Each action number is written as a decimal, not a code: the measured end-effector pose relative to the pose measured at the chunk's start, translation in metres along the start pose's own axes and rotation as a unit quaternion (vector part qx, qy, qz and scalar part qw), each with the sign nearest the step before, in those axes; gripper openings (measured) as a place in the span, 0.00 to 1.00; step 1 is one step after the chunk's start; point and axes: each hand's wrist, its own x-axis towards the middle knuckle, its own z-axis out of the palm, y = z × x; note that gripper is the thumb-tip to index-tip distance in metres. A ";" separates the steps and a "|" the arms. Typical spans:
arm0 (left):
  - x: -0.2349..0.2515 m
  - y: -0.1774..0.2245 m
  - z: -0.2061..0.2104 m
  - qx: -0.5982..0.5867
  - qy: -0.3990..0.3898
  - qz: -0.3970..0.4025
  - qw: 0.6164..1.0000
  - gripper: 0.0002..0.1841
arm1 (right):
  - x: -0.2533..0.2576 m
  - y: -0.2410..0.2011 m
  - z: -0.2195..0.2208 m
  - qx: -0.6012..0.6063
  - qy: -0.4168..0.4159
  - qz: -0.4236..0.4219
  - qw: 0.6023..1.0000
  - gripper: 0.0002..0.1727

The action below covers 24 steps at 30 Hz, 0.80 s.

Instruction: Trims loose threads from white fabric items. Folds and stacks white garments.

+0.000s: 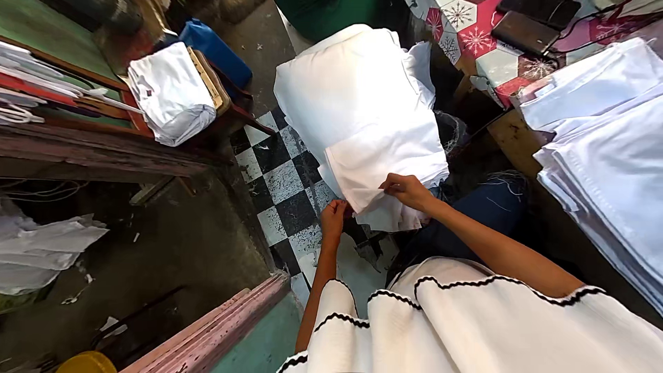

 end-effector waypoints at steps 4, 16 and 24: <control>-0.005 -0.008 0.013 -0.091 -0.003 0.105 0.990 0.28 | 0.000 -0.012 -0.018 0.045 0.077 -0.004 0.996 0.04; 0.006 0.074 0.073 -0.078 0.060 0.363 0.926 0.20 | 0.017 -0.034 -0.039 -0.162 0.158 -0.142 0.964 0.14; 0.095 0.059 0.113 0.301 -0.073 0.483 0.819 0.15 | 0.042 -0.123 -0.137 -0.117 0.237 -0.191 0.945 0.13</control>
